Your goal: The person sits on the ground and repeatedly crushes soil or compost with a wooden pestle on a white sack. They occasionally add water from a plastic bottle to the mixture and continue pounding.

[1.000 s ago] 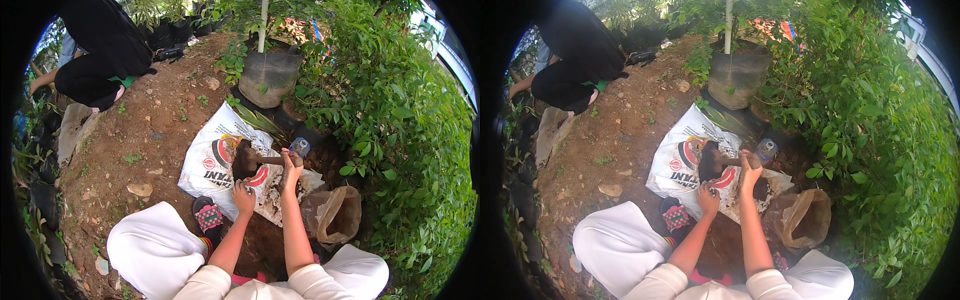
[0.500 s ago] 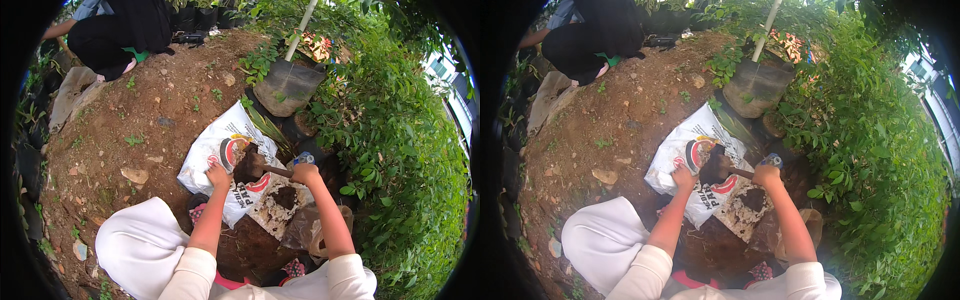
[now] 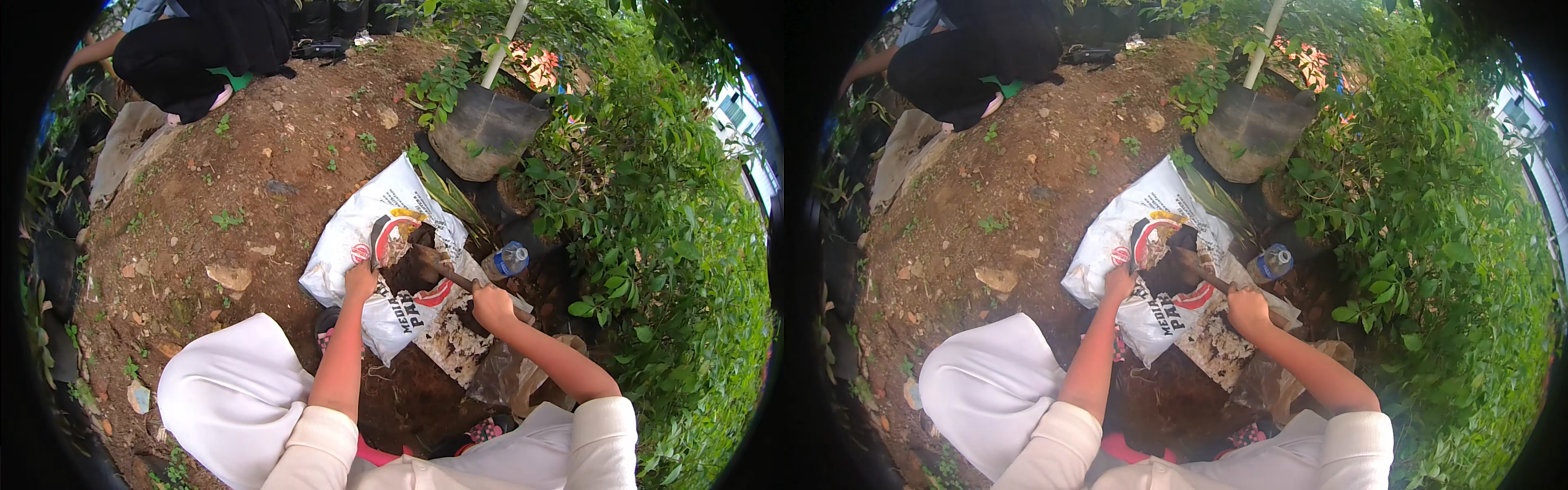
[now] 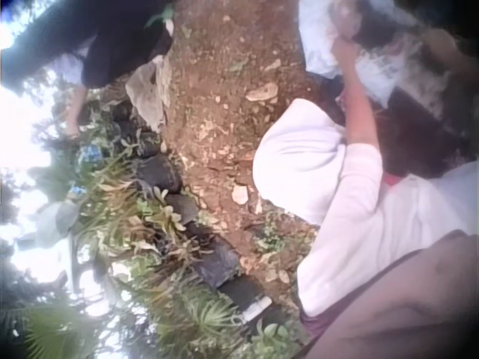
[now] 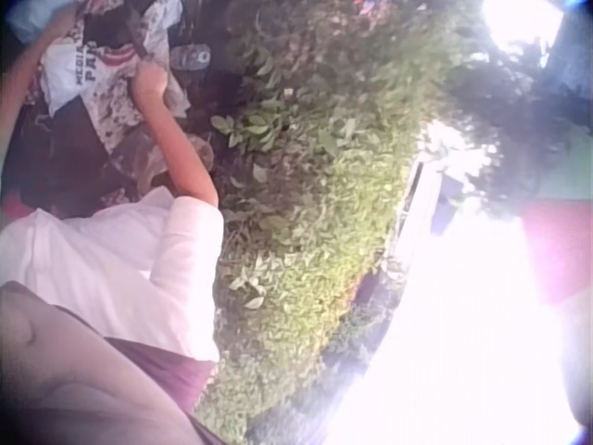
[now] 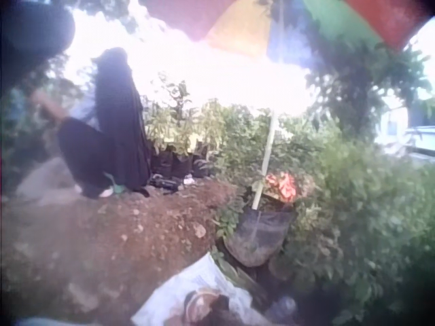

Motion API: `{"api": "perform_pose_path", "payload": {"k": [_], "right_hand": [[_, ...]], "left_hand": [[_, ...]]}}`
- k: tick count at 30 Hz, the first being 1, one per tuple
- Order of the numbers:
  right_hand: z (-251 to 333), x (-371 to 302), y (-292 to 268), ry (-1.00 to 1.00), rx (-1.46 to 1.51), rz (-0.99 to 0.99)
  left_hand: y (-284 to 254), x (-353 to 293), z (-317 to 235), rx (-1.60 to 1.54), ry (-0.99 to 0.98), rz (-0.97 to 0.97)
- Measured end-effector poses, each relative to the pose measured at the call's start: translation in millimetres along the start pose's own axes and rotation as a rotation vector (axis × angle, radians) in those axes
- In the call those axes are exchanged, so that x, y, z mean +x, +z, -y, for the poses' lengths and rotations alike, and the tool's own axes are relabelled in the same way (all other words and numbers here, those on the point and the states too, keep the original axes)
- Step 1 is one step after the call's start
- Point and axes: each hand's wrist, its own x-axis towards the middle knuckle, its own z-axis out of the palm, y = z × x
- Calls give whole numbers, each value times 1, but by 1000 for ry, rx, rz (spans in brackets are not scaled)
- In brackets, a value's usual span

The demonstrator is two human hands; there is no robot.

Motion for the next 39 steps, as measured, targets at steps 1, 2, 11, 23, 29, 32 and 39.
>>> {"api": "perform_pose_path", "payload": {"k": [1, 2, 11, 23, 29, 32, 39], "right_hand": [[-3, 0, 1, -12, 60, 58], [-6, 0, 2, -25, 119, 115], [5, -27, -4, -100, -34, -3], [-26, 17, 65, 106, 681, 334], [-25, 5, 95, 85, 928, 402], [-30, 2, 103, 113, 1043, 385], [-57, 1, 109, 108, 1025, 362]], "left_hand": [[-4, 4, 3, -15, -32, 66], [-5, 5, 5, -15, -41, 65], [-6, 3, 4, -14, -39, 60], [2, 13, 15, 42, -14, 92], [-4, 8, 2, 34, -48, 132], [-9, 5, 3, -11, -51, 123], [-6, 10, 2, -29, -57, 141]]}}
